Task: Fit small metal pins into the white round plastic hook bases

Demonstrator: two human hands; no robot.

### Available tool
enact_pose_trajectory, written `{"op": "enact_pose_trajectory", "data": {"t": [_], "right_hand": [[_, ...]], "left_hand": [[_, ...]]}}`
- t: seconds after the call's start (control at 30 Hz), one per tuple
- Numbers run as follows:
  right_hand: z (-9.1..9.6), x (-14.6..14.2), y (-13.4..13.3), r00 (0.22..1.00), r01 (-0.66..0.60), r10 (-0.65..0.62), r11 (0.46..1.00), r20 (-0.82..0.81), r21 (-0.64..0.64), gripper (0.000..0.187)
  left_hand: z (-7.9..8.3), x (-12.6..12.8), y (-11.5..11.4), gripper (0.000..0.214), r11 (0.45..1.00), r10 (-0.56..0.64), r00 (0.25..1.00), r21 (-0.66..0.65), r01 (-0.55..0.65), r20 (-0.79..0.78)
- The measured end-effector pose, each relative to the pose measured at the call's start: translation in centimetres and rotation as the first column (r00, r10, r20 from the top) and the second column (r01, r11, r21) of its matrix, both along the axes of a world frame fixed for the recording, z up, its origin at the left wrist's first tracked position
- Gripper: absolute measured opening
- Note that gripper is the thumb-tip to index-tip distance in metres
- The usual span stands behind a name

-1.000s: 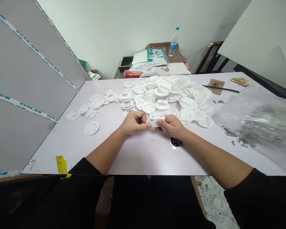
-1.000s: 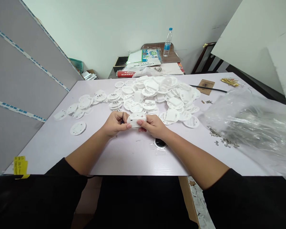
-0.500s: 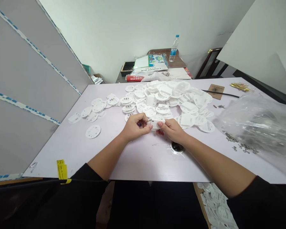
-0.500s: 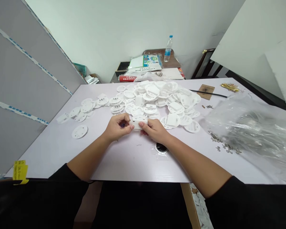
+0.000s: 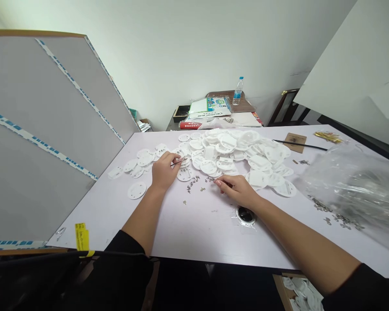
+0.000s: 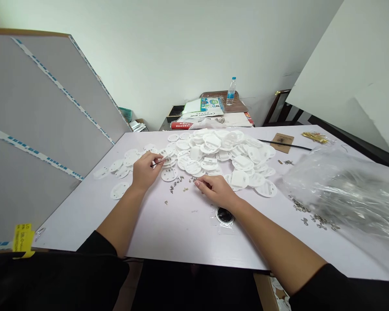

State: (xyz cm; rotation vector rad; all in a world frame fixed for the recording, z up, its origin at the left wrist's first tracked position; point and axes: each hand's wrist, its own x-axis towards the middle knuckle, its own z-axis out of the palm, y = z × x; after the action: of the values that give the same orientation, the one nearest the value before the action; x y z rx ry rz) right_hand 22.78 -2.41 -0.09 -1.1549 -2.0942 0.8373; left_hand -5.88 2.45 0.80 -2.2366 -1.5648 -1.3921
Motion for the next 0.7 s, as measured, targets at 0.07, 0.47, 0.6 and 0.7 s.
{"op": "enact_pose_trajectory", "data": {"t": [0.07, 0.47, 0.6, 0.7], "right_hand": [[0.0, 0.1, 0.0, 1.0, 0.004, -0.004, 1.0, 0.004, -0.002, 0.039], [-0.4, 0.5, 0.3, 1.0, 0.013, -0.013, 1.0, 0.017, 0.018, 0.041], [-0.4, 0.5, 0.2, 1.0, 0.002, -0.003, 1.0, 0.023, 0.024, 0.042], [-0.3, 0.4, 0.2, 0.999, -0.002, 0.001, 1.0, 0.035, 0.023, 0.043]], "left_hand": [[-0.4, -0.2, 0.3, 0.009, 0.996, 0.05, 0.996, -0.064, -0.055, -0.08], [0.3, -3.4, 0.9, 0.015, 0.882, 0.393, 0.92, -0.284, -0.376, 0.002], [-0.3, -4.7, 1.5, 0.032, 0.77, 0.454, 0.875, -0.42, -0.48, -0.169], [-1.1, -4.1, 2.3, 0.05, 0.742, 0.407, 0.89, -0.494, -0.453, -0.204]]}}
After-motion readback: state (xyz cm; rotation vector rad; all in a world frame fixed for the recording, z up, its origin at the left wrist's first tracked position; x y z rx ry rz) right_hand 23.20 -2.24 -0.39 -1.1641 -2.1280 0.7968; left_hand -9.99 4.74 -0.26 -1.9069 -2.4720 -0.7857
